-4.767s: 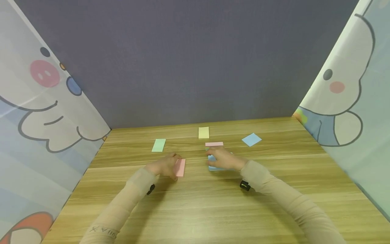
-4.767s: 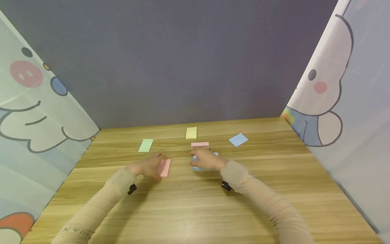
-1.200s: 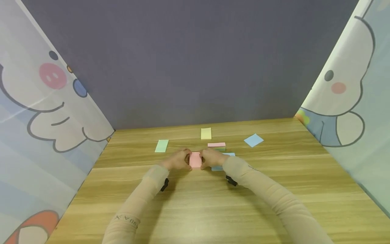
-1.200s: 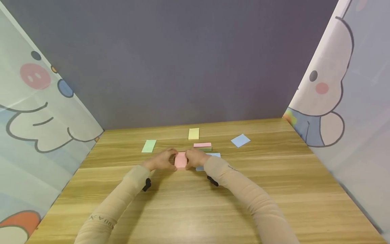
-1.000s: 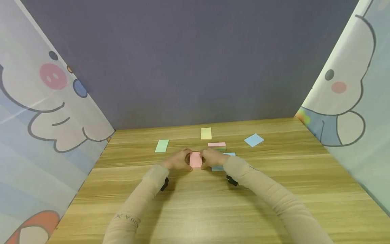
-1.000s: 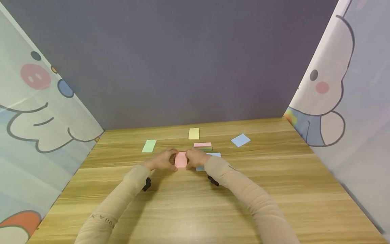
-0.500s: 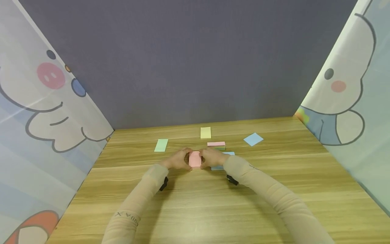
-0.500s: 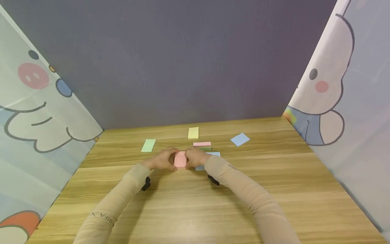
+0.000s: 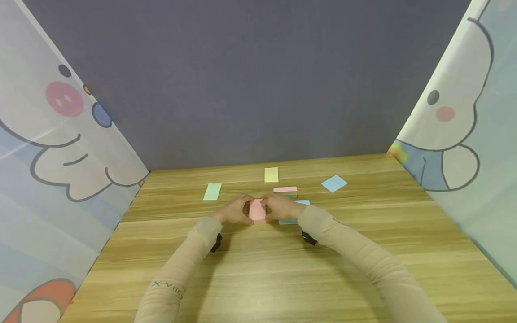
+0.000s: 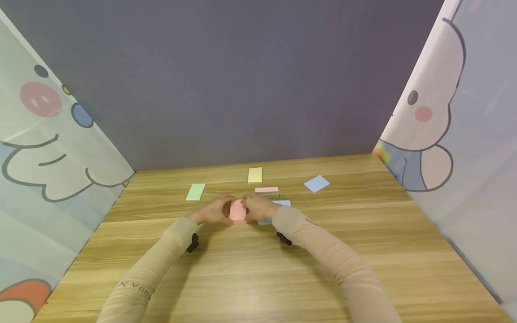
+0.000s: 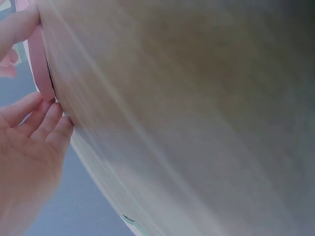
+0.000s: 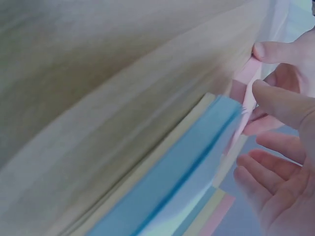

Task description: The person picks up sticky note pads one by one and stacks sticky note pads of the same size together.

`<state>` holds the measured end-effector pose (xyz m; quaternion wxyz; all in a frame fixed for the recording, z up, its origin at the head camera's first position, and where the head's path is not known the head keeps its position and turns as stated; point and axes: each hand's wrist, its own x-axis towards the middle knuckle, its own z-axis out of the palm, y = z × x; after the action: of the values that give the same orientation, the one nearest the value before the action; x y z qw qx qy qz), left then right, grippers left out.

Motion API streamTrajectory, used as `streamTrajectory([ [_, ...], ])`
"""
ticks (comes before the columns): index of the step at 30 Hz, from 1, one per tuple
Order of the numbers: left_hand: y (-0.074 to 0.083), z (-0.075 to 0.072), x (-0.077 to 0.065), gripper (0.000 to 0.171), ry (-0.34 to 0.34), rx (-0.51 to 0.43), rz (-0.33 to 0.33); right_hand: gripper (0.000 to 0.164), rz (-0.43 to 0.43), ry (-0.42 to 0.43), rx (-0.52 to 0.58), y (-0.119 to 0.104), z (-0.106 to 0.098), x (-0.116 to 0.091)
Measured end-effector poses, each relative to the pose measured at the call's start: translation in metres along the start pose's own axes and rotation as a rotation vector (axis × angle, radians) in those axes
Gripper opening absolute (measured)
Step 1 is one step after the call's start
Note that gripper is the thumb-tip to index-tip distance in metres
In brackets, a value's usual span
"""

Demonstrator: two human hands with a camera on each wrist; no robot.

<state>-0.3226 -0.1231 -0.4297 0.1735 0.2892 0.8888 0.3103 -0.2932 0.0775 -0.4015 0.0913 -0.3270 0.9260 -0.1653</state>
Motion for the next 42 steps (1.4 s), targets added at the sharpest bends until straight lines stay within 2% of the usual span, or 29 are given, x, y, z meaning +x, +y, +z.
streamTrajectory([
  [7,0.0,-0.001,0.0,0.079,0.008,-0.01,-0.02,0.053,-0.019,0.011,-0.049,-0.007,-0.007,-0.004],
  [14,-0.003,0.001,0.001,0.078,-0.022,-0.074,-0.02,0.045,-0.06,0.054,-0.011,-0.008,-0.02,-0.014],
  [21,-0.002,0.0,0.001,0.081,0.008,0.05,-0.05,0.049,-0.01,0.134,-0.01,-0.002,-0.044,-0.023],
  [27,-0.002,0.001,0.0,0.082,0.005,0.072,-0.064,0.047,0.002,0.193,-0.001,0.016,-0.062,-0.036],
  [33,0.0,0.0,0.0,0.082,0.004,0.069,-0.054,0.048,0.051,0.199,0.007,0.041,-0.076,-0.053],
  [42,-0.003,0.0,0.0,0.082,-0.001,0.067,-0.057,0.048,0.126,0.198,-0.059,0.086,-0.08,-0.075],
])
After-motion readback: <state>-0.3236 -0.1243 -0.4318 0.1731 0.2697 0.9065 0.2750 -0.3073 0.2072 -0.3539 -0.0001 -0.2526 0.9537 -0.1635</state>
